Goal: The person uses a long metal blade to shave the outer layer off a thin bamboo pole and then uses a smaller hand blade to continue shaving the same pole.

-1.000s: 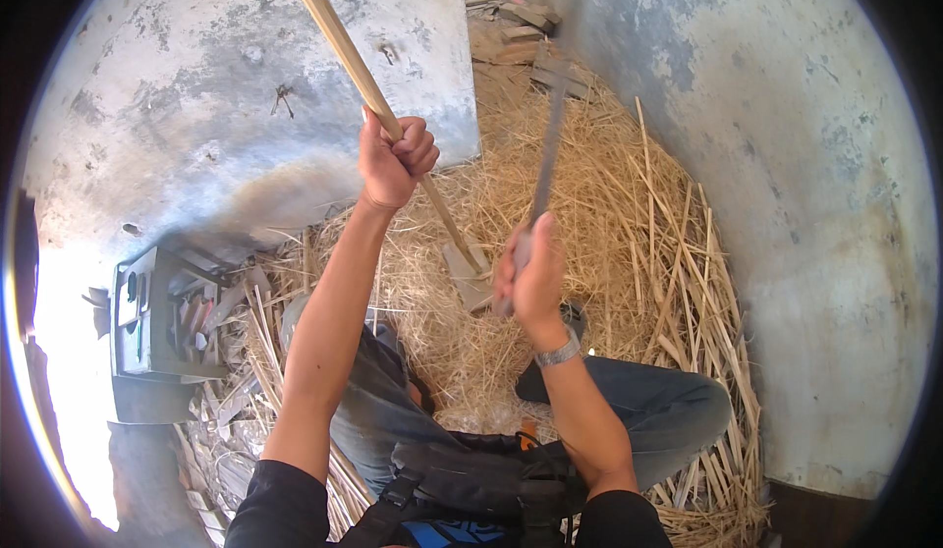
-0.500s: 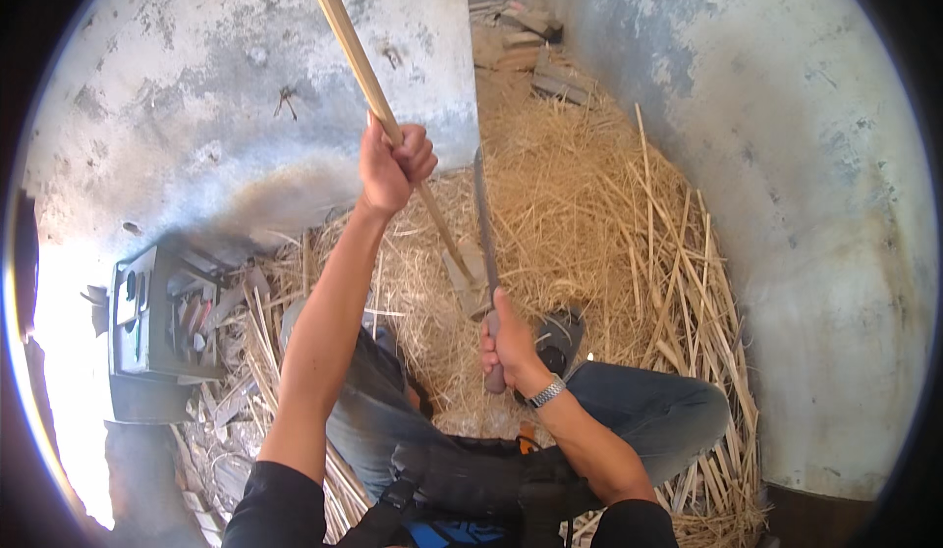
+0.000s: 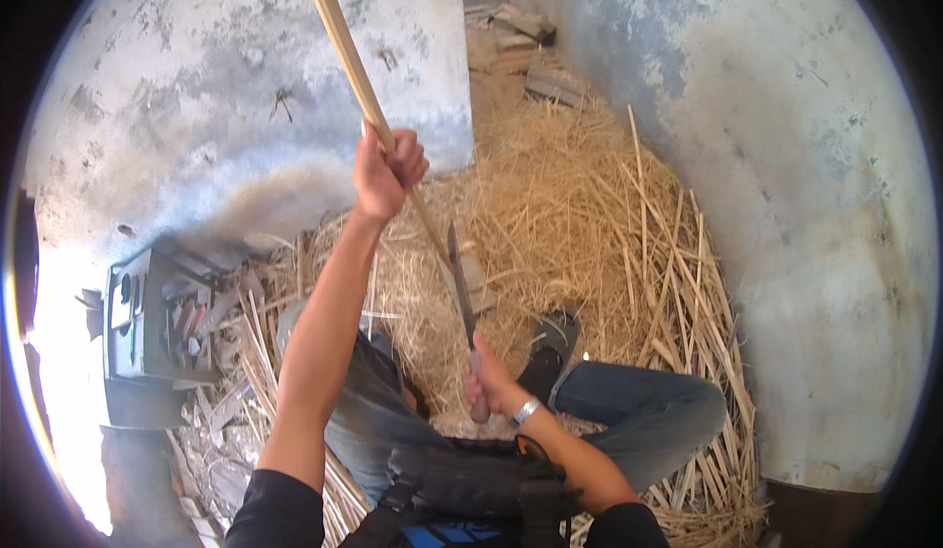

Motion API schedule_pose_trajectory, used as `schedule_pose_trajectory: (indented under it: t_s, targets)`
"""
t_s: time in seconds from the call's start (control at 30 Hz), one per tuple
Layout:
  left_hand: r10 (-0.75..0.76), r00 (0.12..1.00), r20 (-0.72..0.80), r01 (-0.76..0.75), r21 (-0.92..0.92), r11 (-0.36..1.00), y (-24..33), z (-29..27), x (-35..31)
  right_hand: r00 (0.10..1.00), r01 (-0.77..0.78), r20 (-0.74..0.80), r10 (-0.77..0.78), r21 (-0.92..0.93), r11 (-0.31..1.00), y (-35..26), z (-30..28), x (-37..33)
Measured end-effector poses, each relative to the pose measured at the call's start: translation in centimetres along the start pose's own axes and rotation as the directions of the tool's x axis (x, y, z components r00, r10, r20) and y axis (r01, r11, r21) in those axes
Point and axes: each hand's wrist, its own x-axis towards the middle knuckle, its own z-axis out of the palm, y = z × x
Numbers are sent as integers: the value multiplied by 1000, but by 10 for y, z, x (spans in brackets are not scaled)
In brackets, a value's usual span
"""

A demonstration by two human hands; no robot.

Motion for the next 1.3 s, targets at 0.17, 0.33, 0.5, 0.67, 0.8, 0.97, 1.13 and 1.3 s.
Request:
schedule_pose_trajectory:
  t_s: [0.17,0.33,0.5,0.67,0.8,0.97,1.13,1.3]
  targets:
    - [-21,1000,2,21,27,999,7,-1,0,823,-248,567,6,350,903,-57,-8,-8]
    - [-15,1000,17,14,63,998,2,2,3,838,505,132,-530,181,844,-95,59,-91]
    - [-5,1000,27,4,27,1000,-1,2,5,44,995,18,-999,91,45,-63,52,-20]
    - [58,998,4,-58,58,997,-5,3,-4,988,128,-59,-141,-184,974,28,-36,60]
    - [41,998,-38,-41,17,999,-10,-8,-17,1000,15,-3,-15,-35,999,-3,-6,16]
    - [45,997,-64,-39,91,995,5,-14,-7,742,670,85,-665,-106,734,-103,46,-54]
    - [82,995,-47,-80,51,996,8,-17,0,443,885,125,-888,96,455,-133,71,-104]
    - [68,993,-99,-65,33,997,-2,-19,1,539,837,113,-835,40,546,-97,58,-44]
